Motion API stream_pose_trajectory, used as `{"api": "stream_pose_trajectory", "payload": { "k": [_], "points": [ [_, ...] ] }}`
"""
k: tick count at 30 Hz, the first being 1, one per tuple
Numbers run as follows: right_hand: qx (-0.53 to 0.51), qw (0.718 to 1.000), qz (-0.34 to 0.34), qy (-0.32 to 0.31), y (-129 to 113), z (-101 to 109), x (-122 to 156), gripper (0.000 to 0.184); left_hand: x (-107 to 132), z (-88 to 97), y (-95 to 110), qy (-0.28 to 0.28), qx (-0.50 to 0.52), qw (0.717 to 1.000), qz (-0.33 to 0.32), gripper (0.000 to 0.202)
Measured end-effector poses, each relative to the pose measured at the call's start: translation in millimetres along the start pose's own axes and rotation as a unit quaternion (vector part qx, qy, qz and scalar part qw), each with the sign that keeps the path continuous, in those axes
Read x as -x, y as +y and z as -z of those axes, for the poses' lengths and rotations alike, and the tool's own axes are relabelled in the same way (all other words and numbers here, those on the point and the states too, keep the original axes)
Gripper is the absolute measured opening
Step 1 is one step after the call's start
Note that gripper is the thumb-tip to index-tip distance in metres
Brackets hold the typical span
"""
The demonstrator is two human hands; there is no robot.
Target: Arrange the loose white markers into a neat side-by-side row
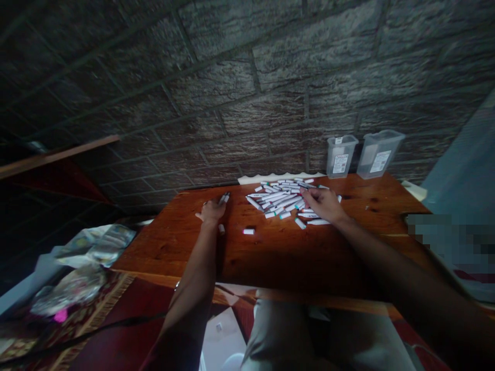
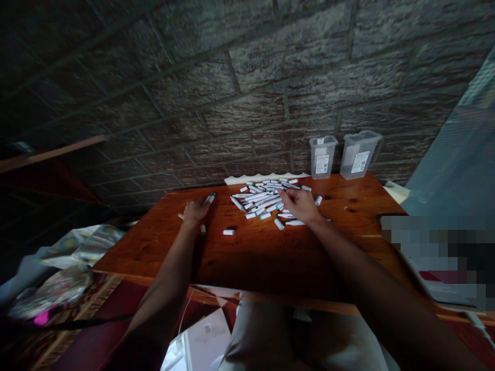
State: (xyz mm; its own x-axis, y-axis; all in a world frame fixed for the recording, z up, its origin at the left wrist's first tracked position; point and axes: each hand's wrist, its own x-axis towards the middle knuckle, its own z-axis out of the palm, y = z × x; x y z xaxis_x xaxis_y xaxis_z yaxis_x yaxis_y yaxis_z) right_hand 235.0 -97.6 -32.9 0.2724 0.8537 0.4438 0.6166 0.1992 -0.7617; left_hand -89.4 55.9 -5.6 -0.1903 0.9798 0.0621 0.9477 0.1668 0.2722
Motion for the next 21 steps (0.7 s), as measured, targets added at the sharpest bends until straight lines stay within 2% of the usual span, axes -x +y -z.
{"api": "stream_pose_trajectory", "payload": {
  "k": [7,11,13,14,16,18,21],
  "points": [
    [0.004,1.0,0.001,-0.002,0.7,-0.5,-0.3,0.054,1.8,-7.2,3.5,0.001,-0.017,1.0,-0.021,0.059],
    [0.014,1.0,0.0,-0.001,1.6,-0.6,-0.7,0.053,6.9,-3.0,9.2,0.077,-0.01,0.996,-0.048,0.062],
    [0.011,1.0,-0.002,0.001,1.3,0.6,-1.2,0.052,15.3,5.0,10.5,0.114,0.018,0.989,-0.09,0.058],
    [0.008,1.0,-0.004,0.003,1.0,1.5,-1.6,0.052,22.2,9.5,9.4,0.114,0.041,0.986,-0.118,0.058],
    [0.005,1.0,-0.005,0.007,0.8,3.3,-2.8,0.052,41.6,16.9,2.4,0.109,0.079,0.974,-0.182,0.063],
    [0.006,1.0,0.001,0.011,1.2,4.3,-4.1,0.052,66.0,18.8,-10.4,0.094,0.084,0.97,-0.207,0.071],
    [0.01,1.0,0.012,0.011,2.1,3.2,-4.7,0.052,100.0,9.8,-30.6,0.0,0.047,0.98,-0.191,0.085]
  ]
}}
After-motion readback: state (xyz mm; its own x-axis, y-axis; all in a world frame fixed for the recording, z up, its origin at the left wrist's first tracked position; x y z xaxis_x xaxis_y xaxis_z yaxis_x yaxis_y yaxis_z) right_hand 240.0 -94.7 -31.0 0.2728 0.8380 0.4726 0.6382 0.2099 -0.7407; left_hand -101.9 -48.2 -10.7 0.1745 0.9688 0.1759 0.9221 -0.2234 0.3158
